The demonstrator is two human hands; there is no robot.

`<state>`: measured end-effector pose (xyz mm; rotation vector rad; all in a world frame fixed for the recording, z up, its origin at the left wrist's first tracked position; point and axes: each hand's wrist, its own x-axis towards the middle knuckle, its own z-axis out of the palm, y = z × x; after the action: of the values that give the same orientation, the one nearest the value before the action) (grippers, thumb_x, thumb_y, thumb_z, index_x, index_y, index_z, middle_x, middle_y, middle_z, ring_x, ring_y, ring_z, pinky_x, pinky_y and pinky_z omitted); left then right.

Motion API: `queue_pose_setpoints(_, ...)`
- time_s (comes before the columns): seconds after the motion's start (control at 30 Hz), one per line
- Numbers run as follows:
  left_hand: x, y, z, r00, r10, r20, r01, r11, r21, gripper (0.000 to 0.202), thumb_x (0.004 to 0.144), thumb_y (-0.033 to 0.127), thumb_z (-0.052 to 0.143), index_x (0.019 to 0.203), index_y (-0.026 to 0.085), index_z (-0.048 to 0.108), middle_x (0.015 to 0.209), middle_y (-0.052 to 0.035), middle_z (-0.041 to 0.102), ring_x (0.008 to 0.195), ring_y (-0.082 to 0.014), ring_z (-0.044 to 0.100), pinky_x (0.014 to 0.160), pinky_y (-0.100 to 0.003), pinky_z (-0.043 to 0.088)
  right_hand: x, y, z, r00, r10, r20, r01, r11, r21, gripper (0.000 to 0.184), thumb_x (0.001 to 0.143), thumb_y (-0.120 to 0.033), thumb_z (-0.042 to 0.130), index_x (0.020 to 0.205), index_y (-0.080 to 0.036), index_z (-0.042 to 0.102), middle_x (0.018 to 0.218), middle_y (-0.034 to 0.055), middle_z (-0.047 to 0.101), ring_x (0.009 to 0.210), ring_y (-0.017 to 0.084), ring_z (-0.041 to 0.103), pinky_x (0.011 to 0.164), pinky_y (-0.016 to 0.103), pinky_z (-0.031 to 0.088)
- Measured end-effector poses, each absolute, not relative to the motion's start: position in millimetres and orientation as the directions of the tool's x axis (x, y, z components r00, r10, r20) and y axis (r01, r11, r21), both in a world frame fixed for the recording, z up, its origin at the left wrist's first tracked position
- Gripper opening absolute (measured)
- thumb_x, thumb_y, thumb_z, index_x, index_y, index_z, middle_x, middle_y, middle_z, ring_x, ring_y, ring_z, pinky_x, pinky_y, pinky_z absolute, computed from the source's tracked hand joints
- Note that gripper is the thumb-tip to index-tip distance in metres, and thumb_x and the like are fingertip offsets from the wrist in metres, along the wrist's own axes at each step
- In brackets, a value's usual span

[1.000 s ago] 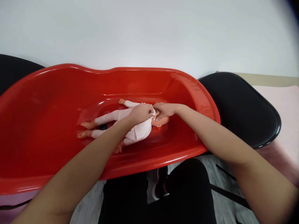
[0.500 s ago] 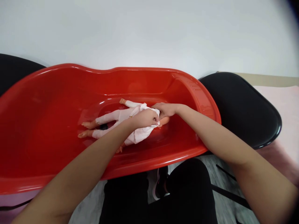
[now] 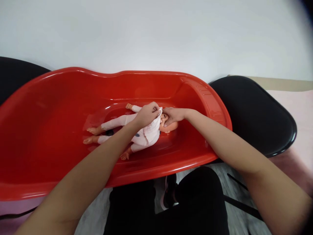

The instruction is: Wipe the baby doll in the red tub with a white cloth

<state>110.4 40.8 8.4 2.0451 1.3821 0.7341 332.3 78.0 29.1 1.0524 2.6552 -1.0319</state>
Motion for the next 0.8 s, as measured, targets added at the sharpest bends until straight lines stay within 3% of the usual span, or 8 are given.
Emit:
queue_pose_setpoints(0.07, 110.2, 42.4, 5.9, 0.262, 0.960, 0.095, 0.670, -0.252, 0.699, 0.017, 0.097, 0.031, 0.056, 0.103, 0.020, 0.068, 0.101, -0.0079, 0.077, 0.098, -0.0252, 0.072, 0.092, -0.040, 0.055, 332.1, 78.5, 28.8, -0.752, 0.581, -0.311, 0.639, 0.530, -0.557, 0.067, 0.074, -0.039, 0.090, 0.133, -0.021, 0.064, 0.135, 0.0114, 0.072, 0.119, 0.032, 0.069, 0.104, 0.042, 0.056)
queue_pose_setpoints(0.17, 106.3, 41.9, 2.0, 0.493, 0.869, -0.036, 0.652, -0.342, 0.677, 0.037, 0.094, 0.029, 0.060, 0.127, 0.016, 0.066, 0.133, -0.0142, 0.074, 0.124, -0.0281, 0.069, 0.111, -0.043, 0.051, 330.5, 77.1, 33.1, -0.731, 0.592, -0.338, 0.671, 0.535, -0.514, 0.062, 0.074, -0.041, 0.090, 0.128, -0.021, 0.067, 0.133, 0.0116, 0.072, 0.119, 0.034, 0.069, 0.103, 0.043, 0.056)
queue_pose_setpoints(0.27, 100.8, 38.4, -1.3, 0.685, 0.714, -0.146, 0.629, -0.479, 0.612, 0.082, 0.084, 0.032, 0.074, 0.159, 0.017, 0.046, 0.170, -0.0174, 0.046, 0.158, -0.0332, 0.043, 0.129, -0.046, 0.034, 328.8, 74.6, 38.6, -0.736, 0.562, -0.377, 0.669, 0.518, -0.533, 0.053, 0.077, -0.041, 0.087, 0.122, -0.020, 0.070, 0.127, 0.0104, 0.075, 0.116, 0.033, 0.070, 0.099, 0.041, 0.057)
queue_pose_setpoints(0.33, 97.3, 37.1, -3.8, 0.664, 0.713, -0.225, 0.696, -0.478, 0.536, 0.098, 0.079, 0.039, 0.079, 0.165, 0.020, 0.038, 0.176, -0.0181, 0.037, 0.162, -0.0384, 0.034, 0.129, -0.050, 0.033, 328.2, 73.6, 40.6, -0.746, 0.542, -0.388, 0.657, 0.505, -0.559, 0.052, 0.077, -0.040, 0.087, 0.122, -0.020, 0.071, 0.125, 0.0093, 0.076, 0.115, 0.032, 0.070, 0.097, 0.040, 0.057)
queue_pose_setpoints(0.43, 91.5, 39.0, -9.6, 0.620, 0.725, -0.300, 0.764, -0.472, 0.440, 0.109, 0.072, 0.047, 0.085, 0.166, 0.021, 0.037, 0.173, -0.0196, 0.039, 0.158, -0.0435, 0.038, 0.126, -0.054, 0.036, 328.2, 73.2, 40.8, -0.743, 0.549, -0.383, 0.659, 0.501, -0.560, 0.056, 0.075, -0.042, 0.088, 0.124, -0.021, 0.072, 0.126, 0.0093, 0.076, 0.114, 0.032, 0.071, 0.096, 0.039, 0.057)
queue_pose_setpoints(0.63, 77.0, 46.8, -21.4, 0.604, 0.733, -0.313, 0.785, -0.480, 0.391, 0.115, 0.071, 0.054, 0.088, 0.169, 0.022, 0.039, 0.178, -0.0170, 0.032, 0.167, -0.0434, 0.019, 0.133, -0.054, 0.021, 329.0, 72.9, 39.4, -0.753, 0.542, -0.373, 0.644, 0.489, -0.589, 0.055, 0.075, -0.047, 0.089, 0.122, -0.024, 0.073, 0.122, 0.0074, 0.078, 0.112, 0.031, 0.072, 0.095, 0.039, 0.058)
queue_pose_setpoints(0.8, 66.2, 50.1, -23.4, 0.537, 0.774, -0.336, 0.825, -0.399, 0.400, 0.097, 0.093, 0.056, 0.069, 0.173, 0.016, 0.030, 0.182, -0.0177, 0.022, 0.169, -0.0366, 0.015, 0.134, -0.051, 0.018, 331.1, 74.3, 35.8, -0.725, 0.591, -0.354, 0.673, 0.499, -0.546, 0.061, 0.074, -0.050, 0.091, 0.125, -0.023, 0.071, 0.119, 0.0085, 0.078, 0.110, 0.031, 0.072, 0.095, 0.038, 0.058)
